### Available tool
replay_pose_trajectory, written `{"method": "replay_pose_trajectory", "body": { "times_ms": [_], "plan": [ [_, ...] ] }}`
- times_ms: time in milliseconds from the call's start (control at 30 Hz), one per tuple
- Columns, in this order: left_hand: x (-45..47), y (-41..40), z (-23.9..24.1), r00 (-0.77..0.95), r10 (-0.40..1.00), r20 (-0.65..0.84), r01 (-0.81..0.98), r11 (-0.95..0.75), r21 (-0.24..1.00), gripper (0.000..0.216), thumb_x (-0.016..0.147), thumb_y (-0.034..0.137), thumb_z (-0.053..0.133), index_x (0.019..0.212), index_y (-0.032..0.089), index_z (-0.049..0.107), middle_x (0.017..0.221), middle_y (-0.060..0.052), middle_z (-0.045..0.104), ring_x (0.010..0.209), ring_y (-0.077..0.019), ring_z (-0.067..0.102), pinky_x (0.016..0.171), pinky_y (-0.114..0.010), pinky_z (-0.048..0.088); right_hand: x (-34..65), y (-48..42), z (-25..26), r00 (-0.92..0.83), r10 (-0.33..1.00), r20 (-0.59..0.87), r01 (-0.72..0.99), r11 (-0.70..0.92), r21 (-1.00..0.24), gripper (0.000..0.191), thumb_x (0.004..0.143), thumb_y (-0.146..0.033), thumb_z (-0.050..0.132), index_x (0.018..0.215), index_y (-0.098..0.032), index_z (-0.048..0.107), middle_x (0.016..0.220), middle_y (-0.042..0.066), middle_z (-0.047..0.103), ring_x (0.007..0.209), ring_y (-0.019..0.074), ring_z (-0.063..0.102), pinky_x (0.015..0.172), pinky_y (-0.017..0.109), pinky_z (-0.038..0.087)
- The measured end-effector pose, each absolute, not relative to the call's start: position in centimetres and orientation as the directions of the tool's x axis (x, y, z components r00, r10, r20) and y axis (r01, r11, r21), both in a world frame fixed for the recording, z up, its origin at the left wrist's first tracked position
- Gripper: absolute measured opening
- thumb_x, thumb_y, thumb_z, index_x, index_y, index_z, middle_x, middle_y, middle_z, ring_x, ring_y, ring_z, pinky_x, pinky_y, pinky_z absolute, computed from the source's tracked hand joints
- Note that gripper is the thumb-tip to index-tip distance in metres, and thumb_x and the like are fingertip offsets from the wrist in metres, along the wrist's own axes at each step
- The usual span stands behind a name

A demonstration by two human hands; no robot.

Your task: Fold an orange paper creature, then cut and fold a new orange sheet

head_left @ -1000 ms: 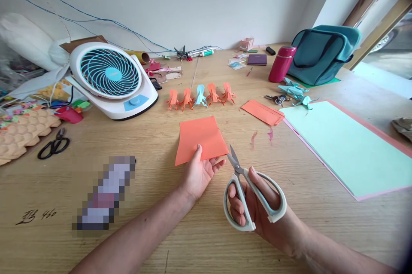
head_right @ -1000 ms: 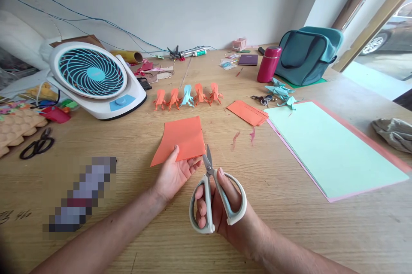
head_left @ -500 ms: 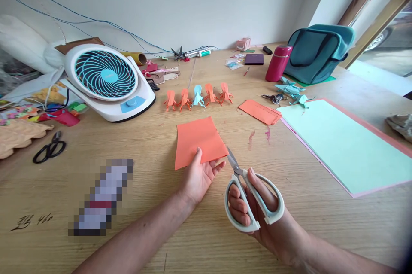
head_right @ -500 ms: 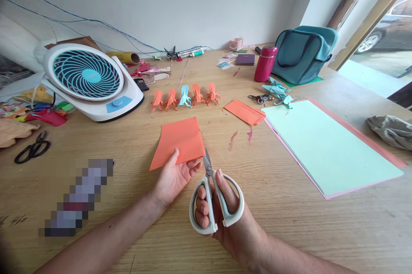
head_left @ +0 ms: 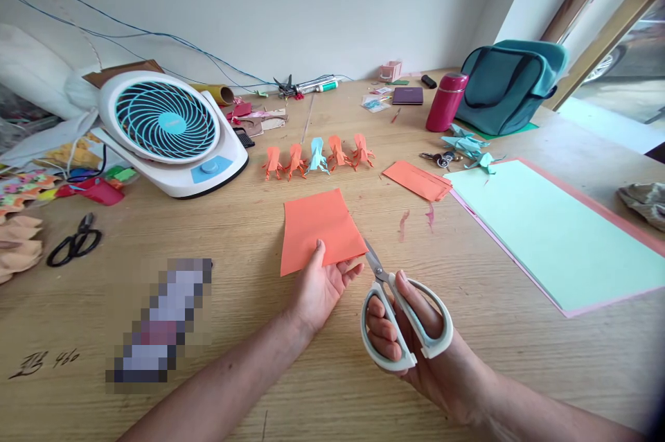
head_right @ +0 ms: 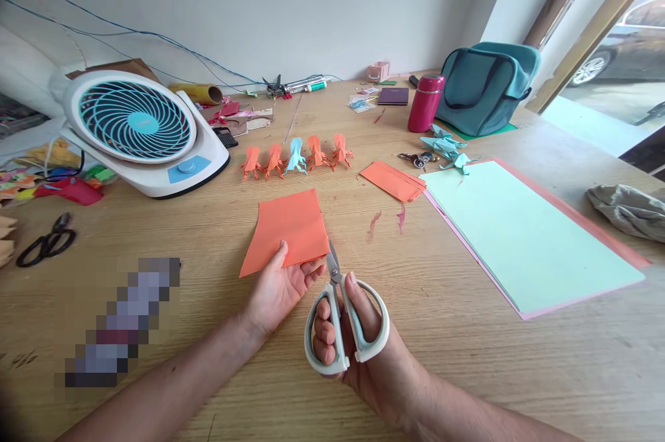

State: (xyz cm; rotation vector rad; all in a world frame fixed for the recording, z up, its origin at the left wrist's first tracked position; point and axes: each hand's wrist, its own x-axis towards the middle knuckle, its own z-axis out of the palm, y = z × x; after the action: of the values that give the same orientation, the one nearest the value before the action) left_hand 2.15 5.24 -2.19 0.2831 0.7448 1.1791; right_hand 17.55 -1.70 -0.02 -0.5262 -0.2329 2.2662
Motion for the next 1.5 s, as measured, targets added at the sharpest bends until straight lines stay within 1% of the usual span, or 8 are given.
{"method": "replay_pose_trajectory", "body": {
  "times_ms": [133, 267, 467, 600, 800, 1100, 1300, 1500],
  "plan": [
    [2.4, 4.9, -2.1, 0.201, 0.902, -0.383, -0.711, 0.403, 0.577, 0.037, 0.101, 0.037, 0.035, 0.114, 0.014, 0.061, 0.109, -0.011, 0.069, 0.087, -0.0193, 0.067, 0.078, -0.035, 0.055, 17.6, -1.6, -0.1, -0.62, 0.734, -0.279, -0.672, -0.68, -0.294, 0.053, 0.097, -0.056, 0.038, 0.086, -0.01, 0.06, 0.068, 0.002, 0.051, 0.057, 0.0086, 0.048, 0.053, 0.019, 0.034],
    [2.5, 4.7, -2.0, 0.201, 0.906, -0.372, -0.706, 0.397, 0.586, 0.037, 0.1, 0.038, 0.036, 0.113, 0.015, 0.062, 0.11, -0.011, 0.069, 0.088, -0.019, 0.067, 0.077, -0.034, 0.055, 17.5, -1.6, -0.1, -0.617, 0.736, -0.278, -0.682, -0.677, -0.278, 0.057, 0.094, -0.062, 0.039, 0.084, -0.01, 0.06, 0.067, 0.001, 0.05, 0.056, 0.0085, 0.046, 0.051, 0.018, 0.034],
    [2.3, 4.8, -2.2, 0.194, 0.911, -0.364, -0.713, 0.386, 0.585, 0.035, 0.1, 0.036, 0.037, 0.122, 0.018, 0.057, 0.112, -0.01, 0.068, 0.091, -0.0203, 0.068, 0.079, -0.037, 0.056, 17.4, -1.8, 0.2, -0.612, 0.744, -0.269, -0.7, -0.667, -0.254, 0.052, 0.096, -0.056, 0.041, 0.08, -0.01, 0.059, 0.065, 0.0, 0.048, 0.054, 0.0073, 0.044, 0.05, 0.017, 0.032],
    [2.4, 4.6, -2.3, 0.208, 0.912, -0.354, -0.714, 0.389, 0.583, 0.036, 0.1, 0.037, 0.038, 0.124, 0.017, 0.056, 0.11, -0.01, 0.069, 0.09, -0.0202, 0.068, 0.079, -0.036, 0.056, 17.4, -1.7, 0.3, -0.609, 0.743, -0.278, -0.693, -0.669, -0.269, 0.049, 0.096, -0.054, 0.043, 0.082, -0.011, 0.061, 0.066, 0.001, 0.05, 0.056, 0.0083, 0.046, 0.052, 0.018, 0.034],
    [2.7, 4.1, -2.3, 0.256, 0.902, -0.347, -0.704, 0.42, 0.572, 0.041, 0.099, 0.041, 0.04, 0.125, 0.014, 0.056, 0.106, -0.012, 0.069, 0.087, -0.0193, 0.068, 0.08, -0.035, 0.056, 17.5, -1.6, 0.4, -0.611, 0.747, -0.261, -0.702, -0.664, -0.258, 0.053, 0.092, -0.063, 0.044, 0.084, -0.013, 0.061, 0.069, 0.002, 0.053, 0.059, 0.0099, 0.047, 0.053, 0.019, 0.036],
    [2.6, 4.1, -2.2, 0.251, 0.911, -0.328, -0.71, 0.404, 0.577, 0.037, 0.099, 0.039, 0.042, 0.126, 0.018, 0.056, 0.105, -0.009, 0.07, 0.087, -0.0194, 0.069, 0.08, -0.036, 0.056, 17.3, -1.9, 0.5, -0.566, 0.761, -0.317, -0.702, -0.646, -0.3, 0.051, 0.088, -0.062, 0.053, 0.077, -0.013, 0.061, 0.064, -0.001, 0.047, 0.055, 0.0079, 0.043, 0.049, 0.018, 0.031],
    [2.8, 3.7, -2.0, 0.252, 0.891, -0.377, -0.698, 0.437, 0.567, 0.039, 0.099, 0.04, 0.041, 0.123, 0.014, 0.057, 0.101, -0.011, 0.071, 0.081, -0.0195, 0.069, 0.08, -0.035, 0.054, 17.4, -1.7, 0.5, -0.58, 0.757, -0.3, -0.703, -0.651, -0.285, 0.047, 0.092, -0.057, 0.05, 0.08, -0.014, 0.061, 0.067, 0.001, 0.051, 0.058, 0.009, 0.046, 0.053, 0.019, 0.034],
    [2.9, 3.4, -1.7, 0.264, 0.861, -0.435, -0.678, 0.486, 0.552, 0.04, 0.1, 0.04, 0.038, 0.122, 0.013, 0.057, 0.103, -0.012, 0.071, 0.084, -0.0209, 0.069, 0.081, -0.034, 0.053, 17.5, -1.7, 0.2, -0.593, 0.756, -0.276, -0.716, -0.652, -0.247, 0.05, 0.092, -0.06, 0.047, 0.081, -0.012, 0.06, 0.066, 0.0, 0.051, 0.057, 0.0078, 0.046, 0.053, 0.018, 0.035]
  ]
}}
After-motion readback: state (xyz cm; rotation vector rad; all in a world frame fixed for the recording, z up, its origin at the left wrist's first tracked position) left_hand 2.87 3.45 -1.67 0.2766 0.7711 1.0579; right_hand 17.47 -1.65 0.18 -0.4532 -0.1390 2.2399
